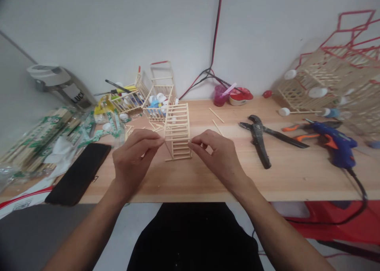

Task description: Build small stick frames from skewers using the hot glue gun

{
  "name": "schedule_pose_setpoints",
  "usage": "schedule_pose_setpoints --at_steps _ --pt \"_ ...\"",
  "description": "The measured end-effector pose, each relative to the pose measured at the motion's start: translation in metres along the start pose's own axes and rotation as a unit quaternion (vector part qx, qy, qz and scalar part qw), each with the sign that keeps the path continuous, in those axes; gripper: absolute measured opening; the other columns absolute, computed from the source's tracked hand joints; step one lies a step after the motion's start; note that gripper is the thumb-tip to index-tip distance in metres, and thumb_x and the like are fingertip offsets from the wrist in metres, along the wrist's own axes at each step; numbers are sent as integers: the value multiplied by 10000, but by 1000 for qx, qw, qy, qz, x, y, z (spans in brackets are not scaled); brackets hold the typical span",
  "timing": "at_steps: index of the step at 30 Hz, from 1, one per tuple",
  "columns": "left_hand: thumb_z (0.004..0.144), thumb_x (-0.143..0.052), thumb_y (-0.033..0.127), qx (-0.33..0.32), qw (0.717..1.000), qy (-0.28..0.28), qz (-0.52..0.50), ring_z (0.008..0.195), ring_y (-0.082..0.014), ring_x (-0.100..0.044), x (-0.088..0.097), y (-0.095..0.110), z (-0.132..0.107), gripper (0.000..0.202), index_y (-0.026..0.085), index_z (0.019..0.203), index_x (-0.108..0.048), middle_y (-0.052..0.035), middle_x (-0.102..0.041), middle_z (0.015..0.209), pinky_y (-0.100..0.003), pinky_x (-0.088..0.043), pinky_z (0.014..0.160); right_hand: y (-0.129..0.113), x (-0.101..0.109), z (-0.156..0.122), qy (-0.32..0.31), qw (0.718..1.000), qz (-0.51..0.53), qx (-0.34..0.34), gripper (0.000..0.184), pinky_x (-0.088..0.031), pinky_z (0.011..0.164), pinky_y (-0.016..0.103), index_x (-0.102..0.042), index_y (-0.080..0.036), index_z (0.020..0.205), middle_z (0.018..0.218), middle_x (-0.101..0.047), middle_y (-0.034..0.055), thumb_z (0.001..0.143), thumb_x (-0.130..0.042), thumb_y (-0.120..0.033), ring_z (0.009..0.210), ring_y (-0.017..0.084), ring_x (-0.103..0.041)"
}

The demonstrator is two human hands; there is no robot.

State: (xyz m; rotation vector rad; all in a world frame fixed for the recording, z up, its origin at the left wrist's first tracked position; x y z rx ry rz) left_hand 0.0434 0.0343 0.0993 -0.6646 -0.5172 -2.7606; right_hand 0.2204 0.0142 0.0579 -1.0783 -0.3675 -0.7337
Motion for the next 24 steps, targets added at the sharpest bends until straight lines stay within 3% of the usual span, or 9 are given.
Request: schedule_pose_setpoints --at_steps 24 --pt "825 -590 43 -16 1000 -21 1 837 -128 -611 -1 3 4 133 169 818 -633 -31 -667 841 -265 -520 740 2 0 -1 20 1000 -8 7 102 -379 541 247 -621 -208 745 724 -602 -6 836 -615 -255 603 98 -485"
Point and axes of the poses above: each hand's wrist, its own z-axis towards the middle knuckle, its own x-axis out of the back of the hand, y = z × x, the point moved 9 cm from there along z, towards the middle knuckle
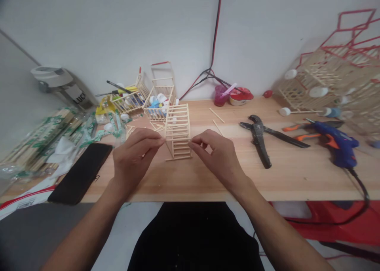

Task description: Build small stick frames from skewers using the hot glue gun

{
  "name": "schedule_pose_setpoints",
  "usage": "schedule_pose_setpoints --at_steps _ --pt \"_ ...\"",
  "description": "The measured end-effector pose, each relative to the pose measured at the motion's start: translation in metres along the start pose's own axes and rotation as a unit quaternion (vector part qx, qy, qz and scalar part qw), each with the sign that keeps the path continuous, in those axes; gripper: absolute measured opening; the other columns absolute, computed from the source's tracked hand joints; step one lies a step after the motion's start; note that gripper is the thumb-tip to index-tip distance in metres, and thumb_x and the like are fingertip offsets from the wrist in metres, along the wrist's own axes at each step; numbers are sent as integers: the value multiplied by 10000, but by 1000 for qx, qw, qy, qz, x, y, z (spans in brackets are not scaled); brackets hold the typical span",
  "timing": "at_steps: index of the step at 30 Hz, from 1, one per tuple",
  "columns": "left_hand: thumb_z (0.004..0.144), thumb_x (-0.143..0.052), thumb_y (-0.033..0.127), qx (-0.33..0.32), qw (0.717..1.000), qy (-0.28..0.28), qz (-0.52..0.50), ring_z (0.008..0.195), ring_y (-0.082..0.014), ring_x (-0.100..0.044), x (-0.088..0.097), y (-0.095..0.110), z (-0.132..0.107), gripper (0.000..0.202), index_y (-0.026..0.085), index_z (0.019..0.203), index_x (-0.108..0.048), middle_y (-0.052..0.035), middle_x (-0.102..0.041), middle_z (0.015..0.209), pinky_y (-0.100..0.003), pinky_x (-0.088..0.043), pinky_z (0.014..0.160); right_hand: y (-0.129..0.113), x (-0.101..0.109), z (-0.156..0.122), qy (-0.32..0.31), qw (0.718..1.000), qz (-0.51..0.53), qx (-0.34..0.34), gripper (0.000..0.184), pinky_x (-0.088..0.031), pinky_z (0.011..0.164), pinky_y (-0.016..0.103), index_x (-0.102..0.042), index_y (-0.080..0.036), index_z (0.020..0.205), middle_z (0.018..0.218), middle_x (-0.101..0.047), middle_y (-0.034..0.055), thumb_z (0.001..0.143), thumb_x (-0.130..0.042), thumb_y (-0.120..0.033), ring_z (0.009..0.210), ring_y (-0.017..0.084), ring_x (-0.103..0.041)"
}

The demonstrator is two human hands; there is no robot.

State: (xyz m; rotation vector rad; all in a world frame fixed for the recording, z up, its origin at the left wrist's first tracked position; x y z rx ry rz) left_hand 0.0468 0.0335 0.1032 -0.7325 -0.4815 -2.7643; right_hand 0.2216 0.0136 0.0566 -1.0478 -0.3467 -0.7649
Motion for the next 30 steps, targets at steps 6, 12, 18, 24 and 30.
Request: schedule_pose_setpoints --at_steps 6,12,18,24,30 --pt "838 -576 56 -4 1000 1 0 829 -127 -609 0 1 0 132 175 817 -630 -32 -665 842 -266 -520 735 -1 10 -3 37 999 -36 -14 150 -443 588 267 -616 -220 916 822 -624 4 799 -660 -304 675 122 -547" --pt "838 -581 60 -1 1000 -2 1 820 -124 -607 0 1 0 122 170 817 -631 -34 -660 836 -265 -517 736 -36 22 -13 97 980 -124 119 315 -492 728 356 -620 -250 1161 1063 -601 93 848 -603 -219 921 203 -583" --pt "830 -585 50 -6 1000 -5 -6 820 -130 -605 0 1 1 123 164 810 -628 -40 -659 839 -273 -518 737 -47 17 -20 93 957 -191 196 367 -473 847 417 -608 -248 1189 1222 -579 111 829 -632 -183 1110 252 -540" --pt "838 -576 55 -5 1000 -4 -6 812 -127 -599 -1 2 2 127 169 811 -624 -34 -656 831 -273 -516 729 -50 17 -21 91 949 -211 218 345 -425 955 455 -625 -240 1158 1214 -612 95 819 -646 -180 1120 250 -543" --pt "827 -591 50 -9 1000 0 -12 806 -129 -600 -1 2 2 122 164 814 -631 -37 -657 829 -273 -518 725 -50 17 -21 96 951 -198 218 338 -420 958 450 -636 -248 1139 1183 -643 67 813 -644 -161 1083 239 -552"
Point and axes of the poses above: each hand's wrist, its own z-axis towards the middle knuckle, its own x-axis out of the back of the hand, y = z × x, the point moved 9 cm from there along z, towards the middle knuckle
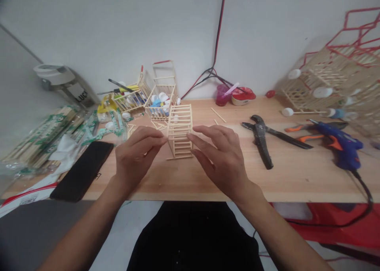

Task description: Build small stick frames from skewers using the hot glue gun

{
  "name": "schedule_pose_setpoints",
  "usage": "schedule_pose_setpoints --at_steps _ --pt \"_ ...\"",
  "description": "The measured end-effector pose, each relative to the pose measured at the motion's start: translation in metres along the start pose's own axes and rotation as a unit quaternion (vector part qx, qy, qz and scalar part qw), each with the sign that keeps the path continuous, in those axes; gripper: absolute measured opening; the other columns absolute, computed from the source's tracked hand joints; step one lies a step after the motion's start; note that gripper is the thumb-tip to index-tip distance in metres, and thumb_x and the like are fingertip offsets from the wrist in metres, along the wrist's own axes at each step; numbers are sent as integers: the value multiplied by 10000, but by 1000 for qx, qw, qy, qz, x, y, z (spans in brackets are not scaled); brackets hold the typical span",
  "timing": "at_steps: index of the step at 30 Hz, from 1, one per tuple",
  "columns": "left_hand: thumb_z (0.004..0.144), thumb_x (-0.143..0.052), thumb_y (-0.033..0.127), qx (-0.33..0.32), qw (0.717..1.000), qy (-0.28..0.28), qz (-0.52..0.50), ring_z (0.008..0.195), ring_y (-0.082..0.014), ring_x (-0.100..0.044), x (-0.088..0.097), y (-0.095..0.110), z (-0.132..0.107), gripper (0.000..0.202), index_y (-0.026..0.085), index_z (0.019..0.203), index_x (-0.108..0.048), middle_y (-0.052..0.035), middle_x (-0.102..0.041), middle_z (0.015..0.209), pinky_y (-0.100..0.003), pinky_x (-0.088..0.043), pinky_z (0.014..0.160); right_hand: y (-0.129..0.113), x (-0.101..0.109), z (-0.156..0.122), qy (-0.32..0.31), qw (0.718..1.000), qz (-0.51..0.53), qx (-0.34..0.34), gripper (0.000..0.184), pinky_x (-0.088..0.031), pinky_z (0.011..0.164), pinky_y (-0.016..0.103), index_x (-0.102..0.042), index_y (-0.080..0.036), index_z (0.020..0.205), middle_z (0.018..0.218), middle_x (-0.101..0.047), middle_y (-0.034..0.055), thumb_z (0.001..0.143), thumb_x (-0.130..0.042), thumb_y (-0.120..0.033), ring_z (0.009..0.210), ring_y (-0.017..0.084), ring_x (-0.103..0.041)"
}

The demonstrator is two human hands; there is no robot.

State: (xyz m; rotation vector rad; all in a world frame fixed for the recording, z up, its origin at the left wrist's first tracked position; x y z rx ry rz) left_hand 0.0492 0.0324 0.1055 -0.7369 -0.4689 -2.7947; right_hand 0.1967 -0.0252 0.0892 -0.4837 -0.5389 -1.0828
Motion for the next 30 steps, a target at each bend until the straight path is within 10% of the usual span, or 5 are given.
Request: schedule_pose_setpoints --at_steps 30 --pt "817 -590 49 2 1000 17 10 840 -143 -599 -2 0 -6 147 189 834 -631 -33 -652 849 -287 -521 742 3 -1 -3 13 1000 18 -11 430 -463 908 442 -629 -284 1176 1124 -687 23 784 -658 -109 1010 237 -583"
Point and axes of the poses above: each hand's wrist, its own z-axis towards the middle knuckle, its own x-axis out of the back of the hand, y = z × x, the point moved 9 cm from there along z, towards the middle knuckle
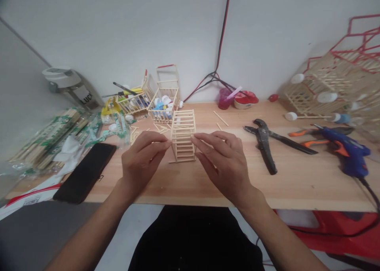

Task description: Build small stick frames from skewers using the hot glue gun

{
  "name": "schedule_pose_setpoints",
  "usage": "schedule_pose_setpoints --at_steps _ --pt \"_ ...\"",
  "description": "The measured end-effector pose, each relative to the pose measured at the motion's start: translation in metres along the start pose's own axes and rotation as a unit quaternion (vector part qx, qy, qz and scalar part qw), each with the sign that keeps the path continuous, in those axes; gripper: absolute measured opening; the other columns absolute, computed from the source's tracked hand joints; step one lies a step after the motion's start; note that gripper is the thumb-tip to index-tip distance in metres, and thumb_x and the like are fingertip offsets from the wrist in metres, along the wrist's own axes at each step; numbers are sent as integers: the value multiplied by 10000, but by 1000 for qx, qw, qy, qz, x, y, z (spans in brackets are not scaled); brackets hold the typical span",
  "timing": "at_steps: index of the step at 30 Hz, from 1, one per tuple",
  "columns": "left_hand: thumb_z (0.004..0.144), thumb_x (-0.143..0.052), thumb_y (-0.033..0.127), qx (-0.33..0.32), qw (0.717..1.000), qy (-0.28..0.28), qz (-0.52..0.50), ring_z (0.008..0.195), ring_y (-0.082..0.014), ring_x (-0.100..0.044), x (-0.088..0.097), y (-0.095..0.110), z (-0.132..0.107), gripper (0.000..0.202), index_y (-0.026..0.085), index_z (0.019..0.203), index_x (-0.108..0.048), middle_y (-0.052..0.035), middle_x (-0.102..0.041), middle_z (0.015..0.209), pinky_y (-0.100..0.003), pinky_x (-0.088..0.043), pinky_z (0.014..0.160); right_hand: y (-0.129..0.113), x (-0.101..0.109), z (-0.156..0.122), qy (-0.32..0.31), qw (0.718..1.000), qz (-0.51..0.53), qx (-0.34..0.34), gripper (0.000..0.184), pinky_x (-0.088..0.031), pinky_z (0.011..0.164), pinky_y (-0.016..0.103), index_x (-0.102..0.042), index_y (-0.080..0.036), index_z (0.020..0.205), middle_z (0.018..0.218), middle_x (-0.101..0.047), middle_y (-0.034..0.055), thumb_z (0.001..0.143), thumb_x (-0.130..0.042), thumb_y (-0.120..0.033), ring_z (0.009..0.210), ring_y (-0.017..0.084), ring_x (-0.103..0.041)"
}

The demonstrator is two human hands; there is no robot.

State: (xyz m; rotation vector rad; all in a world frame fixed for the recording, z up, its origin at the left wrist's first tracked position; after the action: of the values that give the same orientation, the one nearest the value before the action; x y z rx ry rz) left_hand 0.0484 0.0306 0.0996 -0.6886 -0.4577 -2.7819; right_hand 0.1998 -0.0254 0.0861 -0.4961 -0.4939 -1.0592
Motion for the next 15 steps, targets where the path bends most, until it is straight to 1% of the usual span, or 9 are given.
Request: schedule_pose_setpoints --at_steps 5,10,15 --pt "823 -591 71 -7 1000 0 7 853 -144 -603 -1 2 -2 117 177 852 -630 -50 -651 867 -285 -521 754 0 -1 0 -2 1000 -4 1 443 -460 911 445 -620 -281 1191 1125 -686 30 786 -654 -105 1007 234 -585" --pt "814 -600 61 4 1000 16 2 841 -141 -604 0 1 -5 132 183 852 -635 -40 -651 867 -285 -519 747 0 -2 -1 -6 1000 -3 4 443 -460 905 441 -621 -258 1188 1151 -674 47 777 -660 -97 1019 237 -580" --pt "803 -613 54 2 1000 27 2 839 -140 -606 1 1 -6 140 179 861 -642 -39 -650 869 -282 -520 743 1 -3 -1 -8 1000 3 0 463 -452 914 443 -612 -270 1211 1158 -670 47 783 -651 -98 1026 236 -581"
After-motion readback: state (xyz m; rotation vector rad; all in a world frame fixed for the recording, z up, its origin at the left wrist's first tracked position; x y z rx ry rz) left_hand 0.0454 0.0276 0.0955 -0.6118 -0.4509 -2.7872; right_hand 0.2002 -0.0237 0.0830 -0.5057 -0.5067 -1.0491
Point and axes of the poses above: each hand's wrist, its own z-axis towards the middle knuckle, its own x-axis out of the back of the hand, y = z × x, the point moved 9 cm from there along z, towards the middle knuckle
